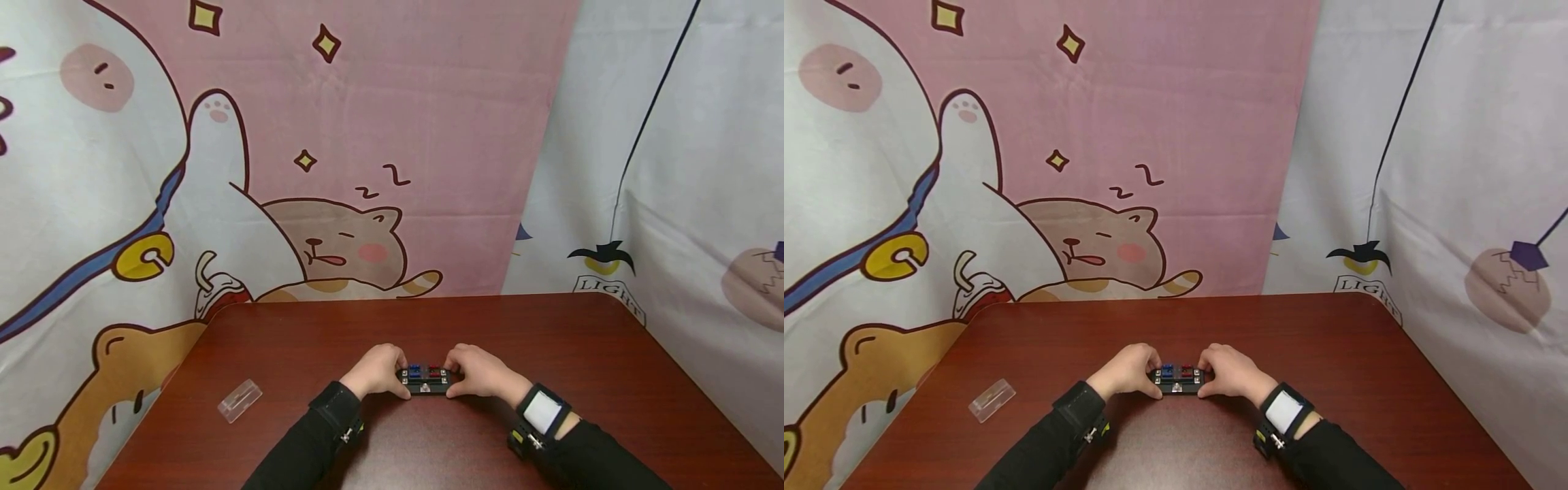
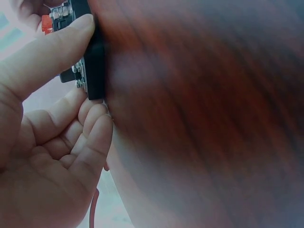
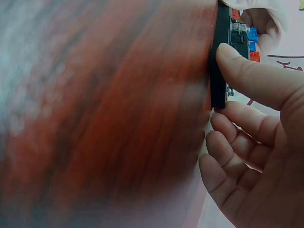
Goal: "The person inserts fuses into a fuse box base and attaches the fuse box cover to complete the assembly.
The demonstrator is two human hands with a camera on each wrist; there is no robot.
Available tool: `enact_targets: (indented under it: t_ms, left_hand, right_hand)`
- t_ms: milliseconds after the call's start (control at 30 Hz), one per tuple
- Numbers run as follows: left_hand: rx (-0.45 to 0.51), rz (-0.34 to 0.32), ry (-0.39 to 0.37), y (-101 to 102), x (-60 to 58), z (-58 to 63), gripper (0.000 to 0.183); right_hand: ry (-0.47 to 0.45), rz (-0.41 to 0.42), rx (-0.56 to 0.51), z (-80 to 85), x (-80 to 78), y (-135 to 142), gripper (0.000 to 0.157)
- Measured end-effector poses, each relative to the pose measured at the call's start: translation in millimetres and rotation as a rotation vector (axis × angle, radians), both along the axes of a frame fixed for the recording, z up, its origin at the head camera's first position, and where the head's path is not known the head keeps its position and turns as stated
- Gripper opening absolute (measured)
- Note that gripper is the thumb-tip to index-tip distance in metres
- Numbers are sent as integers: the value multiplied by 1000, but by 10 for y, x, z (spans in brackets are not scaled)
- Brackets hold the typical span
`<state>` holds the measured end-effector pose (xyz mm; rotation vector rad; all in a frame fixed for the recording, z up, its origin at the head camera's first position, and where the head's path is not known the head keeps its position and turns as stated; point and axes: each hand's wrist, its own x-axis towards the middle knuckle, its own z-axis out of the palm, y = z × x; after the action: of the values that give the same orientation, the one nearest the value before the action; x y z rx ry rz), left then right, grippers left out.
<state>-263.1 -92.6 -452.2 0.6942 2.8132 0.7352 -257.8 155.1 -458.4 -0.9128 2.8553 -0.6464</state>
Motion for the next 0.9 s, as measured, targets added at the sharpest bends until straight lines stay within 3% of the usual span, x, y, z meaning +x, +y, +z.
enact_targets:
  t_ms: [500, 900]
  left_hand:
    - [-15, -54, 67, -34, 52, -6, 45]
    - [-62, -89, 144, -93, 165, 54, 50]
  right_hand:
    - [-41, 13, -33, 0, -28, 12, 34]
    - [-38, 17, -21, 13, -13, 3, 33]
